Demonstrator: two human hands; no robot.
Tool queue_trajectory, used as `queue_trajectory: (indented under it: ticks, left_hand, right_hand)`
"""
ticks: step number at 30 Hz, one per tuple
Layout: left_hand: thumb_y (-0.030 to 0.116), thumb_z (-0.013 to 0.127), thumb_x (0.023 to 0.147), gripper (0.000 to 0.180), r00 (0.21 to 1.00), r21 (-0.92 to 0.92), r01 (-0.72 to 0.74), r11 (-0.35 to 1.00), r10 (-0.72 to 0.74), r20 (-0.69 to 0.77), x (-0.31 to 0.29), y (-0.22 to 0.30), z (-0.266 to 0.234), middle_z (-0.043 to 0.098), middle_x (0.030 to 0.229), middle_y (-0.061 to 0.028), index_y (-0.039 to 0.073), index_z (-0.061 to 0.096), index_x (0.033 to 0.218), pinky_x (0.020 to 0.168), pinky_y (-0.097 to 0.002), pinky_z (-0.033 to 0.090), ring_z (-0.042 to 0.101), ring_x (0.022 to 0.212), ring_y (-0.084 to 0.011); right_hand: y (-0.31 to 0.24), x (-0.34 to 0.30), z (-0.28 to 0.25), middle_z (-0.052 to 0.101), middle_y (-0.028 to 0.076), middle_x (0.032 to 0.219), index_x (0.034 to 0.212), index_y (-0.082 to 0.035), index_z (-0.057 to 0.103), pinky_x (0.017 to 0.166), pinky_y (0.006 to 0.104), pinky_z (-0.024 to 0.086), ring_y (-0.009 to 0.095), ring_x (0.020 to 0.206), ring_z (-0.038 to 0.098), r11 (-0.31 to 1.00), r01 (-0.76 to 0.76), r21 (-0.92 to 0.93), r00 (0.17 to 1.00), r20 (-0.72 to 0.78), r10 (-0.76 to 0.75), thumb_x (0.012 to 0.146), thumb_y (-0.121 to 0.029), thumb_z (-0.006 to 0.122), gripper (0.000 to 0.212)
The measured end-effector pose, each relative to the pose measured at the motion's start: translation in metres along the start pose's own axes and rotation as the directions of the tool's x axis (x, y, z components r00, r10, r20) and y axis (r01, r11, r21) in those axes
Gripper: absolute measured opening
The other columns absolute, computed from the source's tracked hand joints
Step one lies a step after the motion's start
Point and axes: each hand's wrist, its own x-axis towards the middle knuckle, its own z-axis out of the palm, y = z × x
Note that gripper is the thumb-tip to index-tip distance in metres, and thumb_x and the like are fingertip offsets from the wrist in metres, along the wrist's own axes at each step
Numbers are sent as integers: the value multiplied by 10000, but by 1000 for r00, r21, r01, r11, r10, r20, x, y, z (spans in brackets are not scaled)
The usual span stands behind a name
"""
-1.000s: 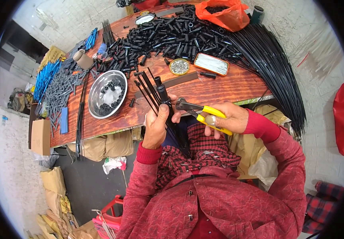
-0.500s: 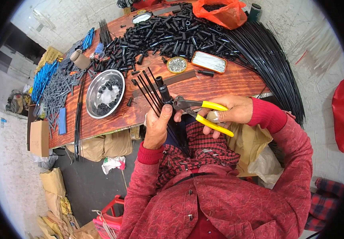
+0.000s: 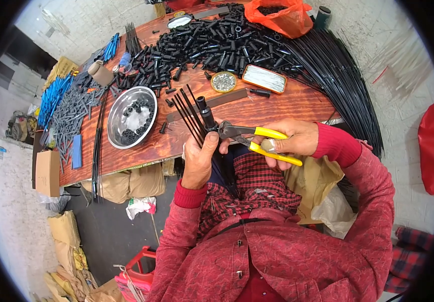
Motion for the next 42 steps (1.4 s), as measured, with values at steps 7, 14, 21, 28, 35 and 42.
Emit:
queue_trajectory:
  ticks: [7, 14, 21, 28, 35, 42]
  left_hand:
    - [282, 566, 962, 351, 999, -103, 8, 995, -14, -53, -1, -3, -1, 566, 833, -55, -19, 523, 1137, 610, -251, 402, 484, 666, -102]
    - [266, 575, 958, 343, 999, -179, 6, 984, -14, -43, -1, -9, -9, 555, 869, -53, -13, 517, 1150, 607, -249, 396, 478, 663, -102]
    - [255, 571, 960, 336, 999, -215, 2, 977, -13, -50, 1, -11, -12, 620, 963, -117, -7, 509, 1160, 601, -248, 393, 478, 662, -98]
    - [266, 575, 956, 350, 999, -283, 3, 959, -17, -48, 1, -9, -14, 644, 1065, -178, -1, 508, 1172, 604, -247, 402, 480, 660, -97]
    - [294, 560, 960, 400, 997, -182, 18, 983, -32, -75, -3, -6, -16, 608, 1141, -148, 29, 472, 1247, 622, -249, 389, 467, 687, -93]
    - [250, 562, 960, 427, 998, -145, -10, 989, 1, -66, -2, -2, -15, 599, 962, -88, -28, 486, 1274, 636, -272, 411, 489, 690, -121]
  right_hand:
    - [16, 11, 6, 604, 51, 769, 1185, -30, 509, 533, 231, 474, 102, 597, 579, 997, 72, 10, 997, -37, -72, 977, -333, 503, 368]
    - [36, 33, 16, 553, 11, 690, 1050, -48, 530, 448, 197, 423, 57, 510, 517, 979, 176, 106, 983, -60, -171, 987, -360, 487, 322]
    - [45, 45, 21, 520, 7, 622, 1009, -46, 535, 378, 210, 378, 60, 431, 458, 976, 202, 78, 975, -109, -193, 991, -249, 460, 217]
    - [46, 52, 28, 475, 2, 554, 963, -12, 545, 376, 208, 346, 54, 417, 424, 977, 156, 146, 985, -97, -143, 993, -337, 465, 336]
    - [40, 41, 22, 504, 10, 570, 976, -5, 550, 393, 210, 372, 67, 430, 464, 981, 185, 60, 979, -95, -179, 989, -421, 451, 428]
    - [19, 21, 7, 586, 31, 658, 1110, -7, 553, 468, 207, 457, 69, 507, 547, 980, 189, -58, 973, -120, -195, 992, -297, 477, 322]
